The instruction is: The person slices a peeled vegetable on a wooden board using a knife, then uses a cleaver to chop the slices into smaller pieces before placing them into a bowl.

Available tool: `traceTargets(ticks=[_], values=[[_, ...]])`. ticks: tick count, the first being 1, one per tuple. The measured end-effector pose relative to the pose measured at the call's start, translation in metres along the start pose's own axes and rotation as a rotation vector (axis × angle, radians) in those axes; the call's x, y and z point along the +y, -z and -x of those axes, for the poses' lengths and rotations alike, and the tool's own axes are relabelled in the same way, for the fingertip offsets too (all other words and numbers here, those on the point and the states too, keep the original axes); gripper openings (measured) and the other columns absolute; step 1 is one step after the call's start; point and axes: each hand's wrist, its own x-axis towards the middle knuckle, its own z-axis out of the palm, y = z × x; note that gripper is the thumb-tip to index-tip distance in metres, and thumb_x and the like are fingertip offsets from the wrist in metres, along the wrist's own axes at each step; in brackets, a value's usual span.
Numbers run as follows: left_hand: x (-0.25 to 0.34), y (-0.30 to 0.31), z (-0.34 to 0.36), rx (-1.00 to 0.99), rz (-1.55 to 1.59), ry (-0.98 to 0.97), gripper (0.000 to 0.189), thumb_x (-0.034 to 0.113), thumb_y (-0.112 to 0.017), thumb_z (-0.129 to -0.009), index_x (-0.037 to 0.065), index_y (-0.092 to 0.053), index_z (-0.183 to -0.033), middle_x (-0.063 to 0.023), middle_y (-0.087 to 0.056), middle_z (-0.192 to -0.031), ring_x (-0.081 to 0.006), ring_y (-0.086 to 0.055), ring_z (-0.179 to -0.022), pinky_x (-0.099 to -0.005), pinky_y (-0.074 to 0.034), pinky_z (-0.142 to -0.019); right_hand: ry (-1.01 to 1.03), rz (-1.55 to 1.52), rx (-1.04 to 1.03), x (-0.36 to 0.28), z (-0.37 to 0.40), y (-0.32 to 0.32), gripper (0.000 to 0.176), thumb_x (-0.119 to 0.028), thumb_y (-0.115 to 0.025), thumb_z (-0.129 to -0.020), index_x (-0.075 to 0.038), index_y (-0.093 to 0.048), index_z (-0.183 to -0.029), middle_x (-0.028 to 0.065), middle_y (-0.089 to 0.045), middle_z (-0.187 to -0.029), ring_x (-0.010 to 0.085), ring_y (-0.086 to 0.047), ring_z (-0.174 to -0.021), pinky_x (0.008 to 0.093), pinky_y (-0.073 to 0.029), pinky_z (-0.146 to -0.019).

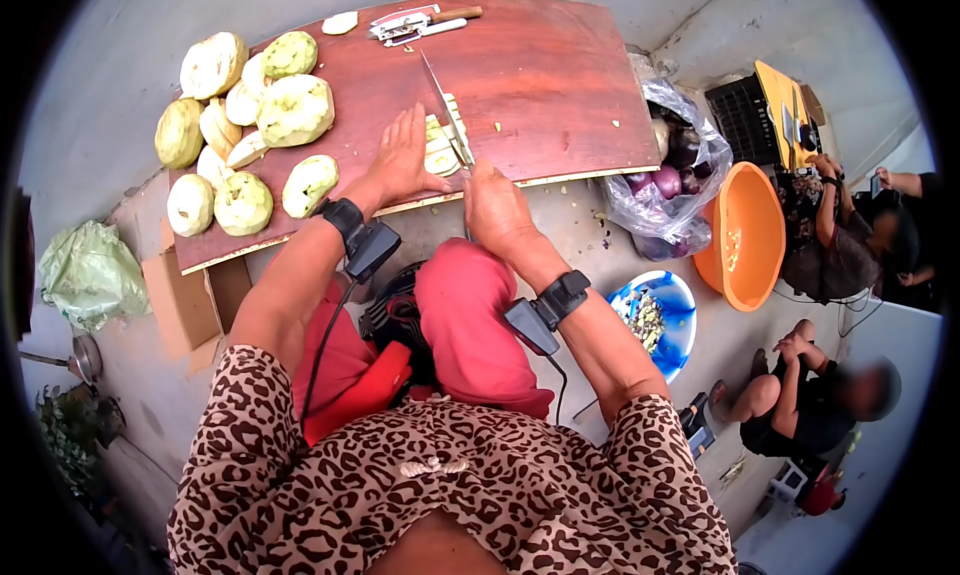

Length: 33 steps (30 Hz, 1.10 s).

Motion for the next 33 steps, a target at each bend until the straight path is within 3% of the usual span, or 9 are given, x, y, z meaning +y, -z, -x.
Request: traceTargets(ticks=[14, 17, 20, 26, 33], values=[[0.006, -0.006, 0.004, 0.012, -0.062, 0.081, 0.121, 0.044, -0.085, -0.065, -0.010, -0.012, -0.146, -0.0293, -0.023, -0.149, -0.0430, -0.016, -0.143, -0.0512, -0.015, -0.116, -0.004, 0.054, -0.121, -0.025, 0.015, 0.016, 0.020, -0.015, -0.054, -0.092, 0.004, -0.045, -0.094, 0.0310, -0.064, -0.082, 0.0489, -0.062, -0.078, 0.0537, -0.050, -0.070], [0.006, -0.007, 0.004, 0.021, -0.055, 0.064, 0.117, 0.042, -0.084, -0.066, -0.010, -0.015, -0.145, -0.0286, -0.024, -0.148, -0.0432, -0.017, -0.142, -0.0518, -0.015, -0.115, 0.083, 0.013, -0.048, -0.020, 0.014, 0.012, 0.020, -0.009, -0.055, -0.091, 0.007, -0.043, -0.089, 0.0348, -0.058, -0.072, 0.0527, -0.059, -0.074, 0.0542, -0.047, -0.063], [0.004, -0.008, 0.005, 0.044, -0.067, 0.043, 0.114, 0.041, -0.084, -0.066, -0.010, -0.019, -0.143, -0.0280, -0.026, -0.146, -0.0436, -0.019, -0.141, -0.0522, -0.017, -0.114, 0.001, 0.046, -0.172, -0.032, 0.011, 0.026, 0.012, -0.005, -0.050, -0.088, 0.006, -0.046, -0.092, 0.0332, -0.063, -0.080, 0.0498, -0.063, -0.078, 0.0536, -0.051, -0.069], [0.006, -0.008, 0.005, 0.089, -0.092, 0.030, 0.110, 0.040, -0.084, -0.066, -0.011, -0.022, -0.141, -0.0262, -0.031, -0.141, -0.0419, -0.025, -0.137, -0.0506, -0.020, -0.112, 0.050, 0.075, -0.202, -0.038, 0.001, 0.024, 0.012, 0.002, -0.048, -0.082, 0.010, -0.047, -0.091, 0.0358, -0.062, -0.080, 0.0501, -0.063, -0.080, 0.0537, -0.051, -0.070], [0.006, -0.012, 0.007, 0.087, -0.106, 0.018, 0.110, 0.038, -0.085, -0.064, -0.009, -0.021, -0.140, -0.0270, -0.030, -0.141, -0.0409, -0.025, -0.136, -0.0493, -0.023, -0.110, 0.047, 0.085, -0.225, -0.032, -0.010, 0.018, 0.013, 0.002, -0.049, -0.081, 0.010, -0.048, -0.092, 0.0357, -0.062, -0.081, 0.0500, -0.064, -0.081, 0.0529, -0.052, -0.073]])
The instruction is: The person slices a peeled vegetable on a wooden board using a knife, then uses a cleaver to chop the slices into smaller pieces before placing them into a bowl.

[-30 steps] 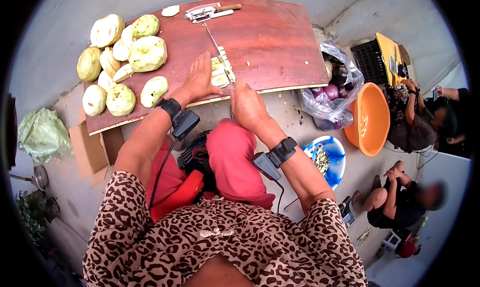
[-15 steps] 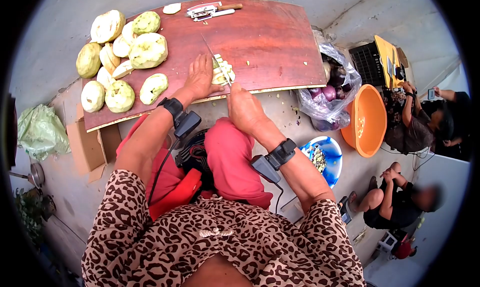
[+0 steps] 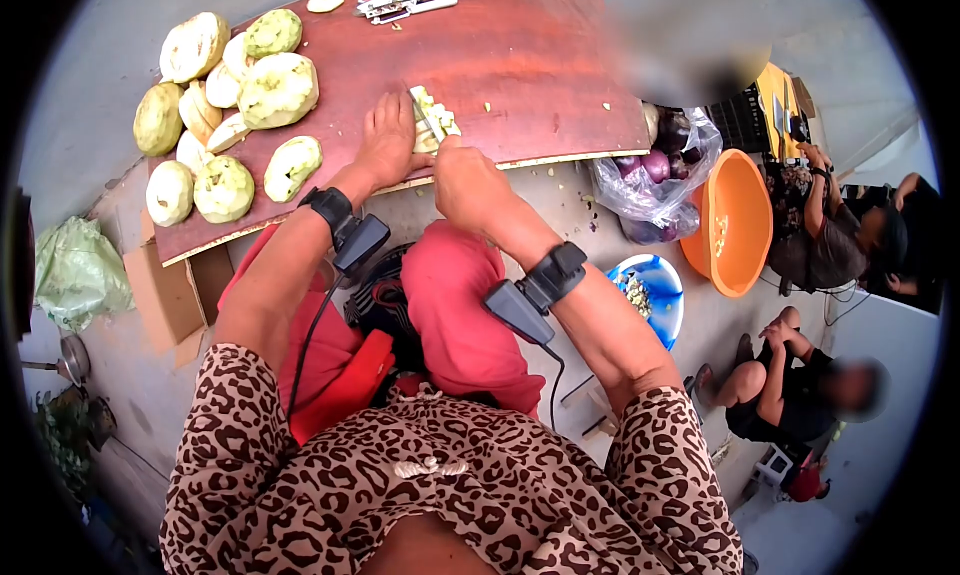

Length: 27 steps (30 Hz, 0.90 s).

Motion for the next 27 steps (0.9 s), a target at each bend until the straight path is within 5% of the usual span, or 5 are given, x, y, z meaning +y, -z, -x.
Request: traceTargets(ticks=[11, 14, 27], values=[[0.002, 0.010, 0.001, -0.040, 0.019, 0.016, 0.104, 0.037, -0.084, -0.067, -0.010, -0.025, -0.139, -0.0253, -0.033, -0.141, -0.0399, -0.026, -0.137, -0.0506, -0.021, -0.111, -0.043, -0.056, 0.176, 0.028, -0.006, -0.057, 0.022, -0.012, -0.053, -0.092, 0.006, -0.042, -0.095, 0.0335, -0.060, -0.071, 0.0518, -0.060, -0.072, 0.0567, -0.048, -0.067], [0.005, 0.011, -0.002, -0.039, 0.011, 0.012, 0.106, 0.038, -0.083, -0.068, -0.011, -0.023, -0.141, -0.0249, -0.031, -0.144, -0.0408, -0.024, -0.139, -0.0514, -0.020, -0.112, -0.114, -0.022, 0.076, 0.028, -0.003, -0.049, 0.024, -0.017, -0.052, -0.093, 0.004, -0.043, -0.101, 0.0307, -0.064, -0.086, 0.0492, -0.063, -0.081, 0.0545, -0.051, -0.072], [-0.010, 0.003, 0.008, -0.031, 0.098, 0.086, 0.124, 0.041, -0.086, -0.063, -0.010, -0.011, -0.147, -0.0284, -0.019, -0.152, -0.0430, -0.015, -0.144, -0.0496, -0.014, -0.117, 0.063, -0.097, 0.275, 0.017, 0.004, -0.023, 0.019, -0.009, -0.055, -0.092, 0.005, -0.042, -0.091, 0.0340, -0.059, -0.074, 0.0524, -0.059, -0.075, 0.0558, -0.046, -0.065]])
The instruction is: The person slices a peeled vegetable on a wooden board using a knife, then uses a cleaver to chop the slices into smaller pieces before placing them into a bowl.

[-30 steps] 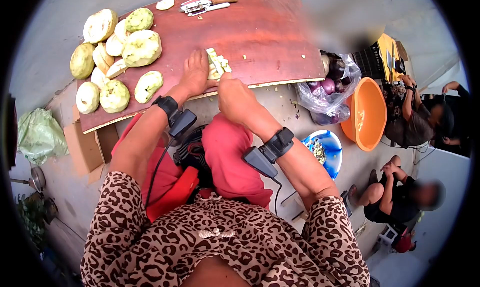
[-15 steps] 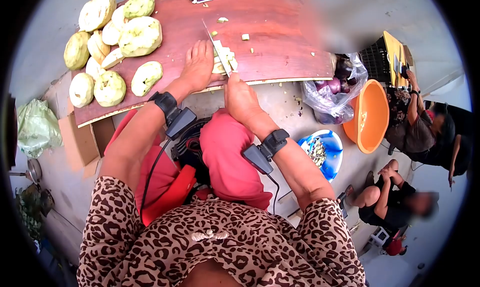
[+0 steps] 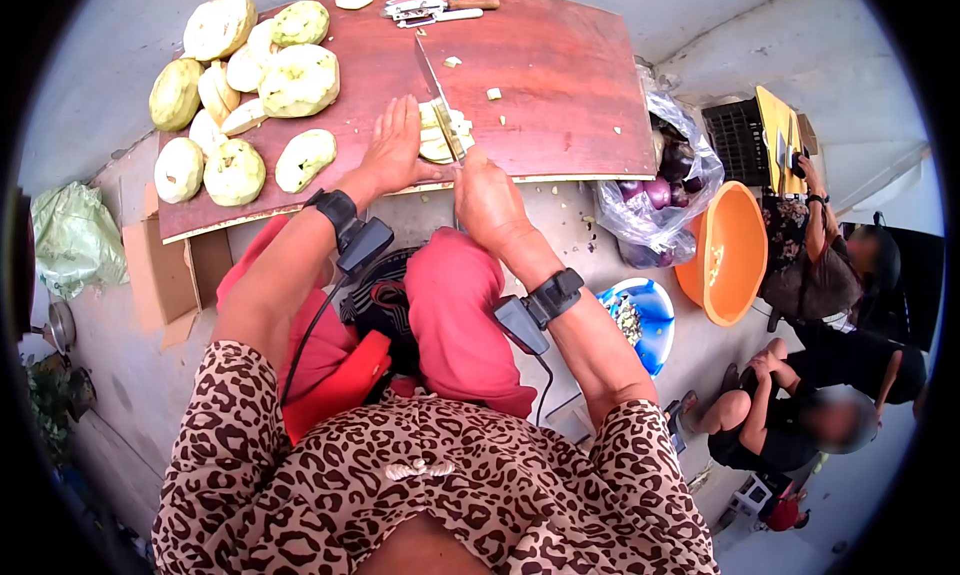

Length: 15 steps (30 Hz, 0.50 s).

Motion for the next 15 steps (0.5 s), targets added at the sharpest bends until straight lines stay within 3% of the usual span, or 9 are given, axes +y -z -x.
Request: traceTargets(ticks=[7, 15], values=[[0.006, -0.005, 0.002, 0.008, -0.067, 0.092, 0.120, 0.045, -0.083, -0.066, -0.010, -0.012, -0.146, -0.0280, -0.020, -0.151, -0.0443, -0.012, -0.144, -0.0516, -0.012, -0.116, -0.064, 0.028, -0.110, -0.019, 0.011, 0.007, 0.019, -0.010, -0.054, -0.092, 0.005, -0.042, -0.091, 0.0340, -0.059, -0.073, 0.0522, -0.059, -0.074, 0.0555, -0.046, -0.065], [0.010, -0.009, -0.001, -0.012, -0.031, 0.092, 0.118, 0.038, -0.082, -0.068, -0.010, -0.008, -0.147, -0.0286, -0.016, -0.152, -0.0443, -0.008, -0.145, -0.0536, -0.008, -0.116, -0.078, 0.049, -0.155, -0.023, 0.010, 0.008, 0.018, -0.010, -0.051, -0.092, 0.006, -0.043, -0.094, 0.0334, -0.061, -0.077, 0.0508, -0.061, -0.077, 0.0548, -0.049, -0.068]])
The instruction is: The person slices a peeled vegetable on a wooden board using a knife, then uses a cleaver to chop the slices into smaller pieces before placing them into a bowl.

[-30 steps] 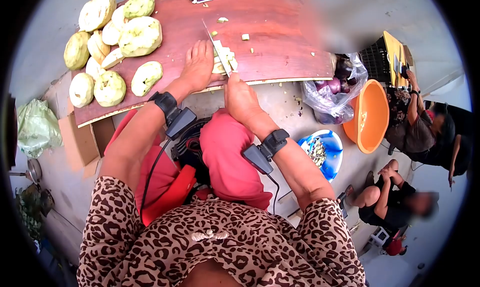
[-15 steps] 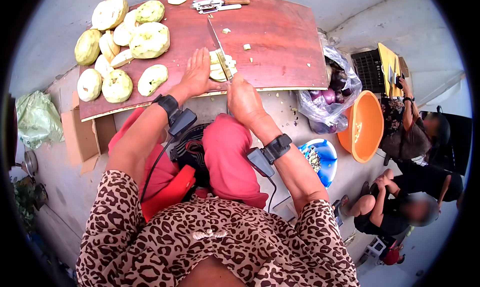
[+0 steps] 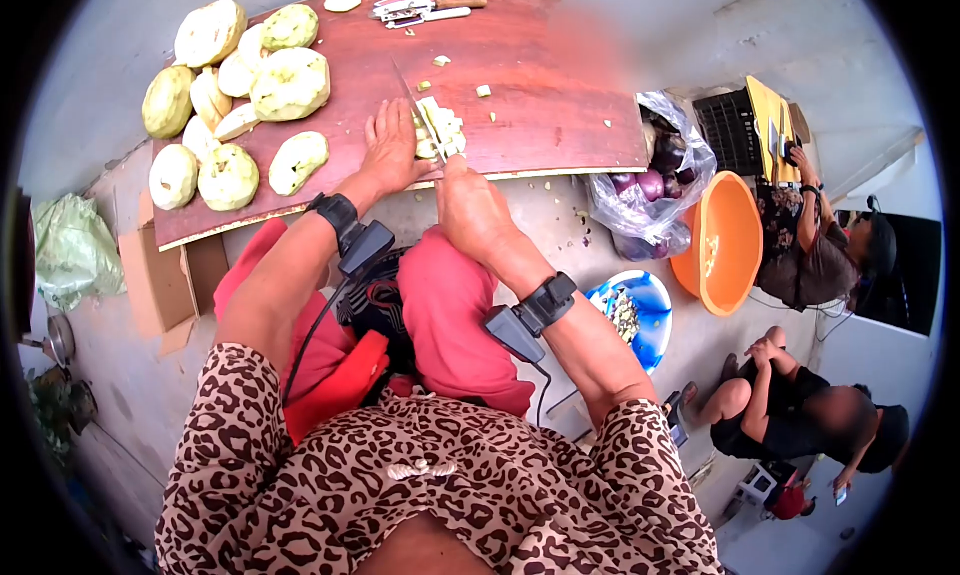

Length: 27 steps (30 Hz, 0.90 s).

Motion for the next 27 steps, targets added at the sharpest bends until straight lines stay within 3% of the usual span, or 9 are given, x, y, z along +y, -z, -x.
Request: traceTargets(ticks=[5, 9, 16, 24, 27], values=[[0.006, 0.003, 0.001, -0.019, 0.149, 0.006, 0.113, 0.025, -0.078, -0.070, -0.012, -0.004, -0.147, -0.0321, -0.008, -0.154, -0.0435, -0.001, -0.146, -0.0534, -0.003, -0.117, -0.085, 0.030, -0.103, -0.006, -0.001, 0.007, 0.017, -0.009, -0.044, -0.091, 0.006, -0.045, -0.099, 0.0328, -0.063, -0.086, 0.0485, -0.063, -0.083, 0.0538, -0.051, -0.073], [0.004, 0.000, 0.002, 0.002, 0.232, -0.015, 0.115, 0.023, -0.076, -0.069, -0.010, 0.001, -0.147, -0.0314, -0.007, -0.155, -0.0429, 0.000, -0.147, -0.0512, -0.002, -0.118, -0.010, -0.077, 0.040, 0.000, 0.001, 0.000, 0.021, -0.012, -0.052, -0.092, 0.007, -0.044, -0.097, 0.0332, -0.061, -0.077, 0.0511, -0.060, -0.077, 0.0556, -0.048, -0.069], [-0.006, 0.022, 0.003, -0.108, 0.131, 0.016, 0.106, 0.022, -0.071, -0.072, -0.007, -0.005, -0.149, -0.0277, -0.013, -0.155, -0.0440, -0.007, -0.145, -0.0490, -0.010, -0.118, -0.029, -0.092, 0.050, -0.004, 0.006, 0.011, 0.022, -0.014, -0.053, -0.093, 0.006, -0.044, -0.097, 0.0329, -0.061, -0.078, 0.0508, -0.061, -0.077, 0.0551, -0.048, -0.068], [-0.006, 0.007, 0.008, -0.067, 0.004, -0.045, 0.099, 0.029, -0.070, -0.081, -0.009, -0.008, -0.148, -0.0274, -0.012, -0.156, -0.0437, -0.004, -0.146, -0.0572, -0.006, -0.116, -0.102, -0.056, -0.038, -0.006, 0.006, 0.006, 0.021, -0.013, -0.051, -0.092, 0.006, -0.044, -0.099, 0.0334, -0.062, -0.081, 0.0497, -0.062, -0.081, 0.0541, -0.049, -0.070], [-0.003, 0.004, 0.008, -0.079, -0.004, -0.045, 0.097, 0.029, -0.068, -0.083, -0.009, -0.008, -0.148, -0.0275, -0.011, -0.156, -0.0431, -0.003, -0.146, -0.0588, -0.005, -0.115, -0.143, -0.064, -0.087, -0.016, 0.007, 0.014, 0.016, -0.003, -0.051, -0.085, 0.005, -0.047, -0.099, 0.0304, -0.064, -0.092, 0.0452, -0.064, -0.093, 0.0504, -0.051, -0.080]])
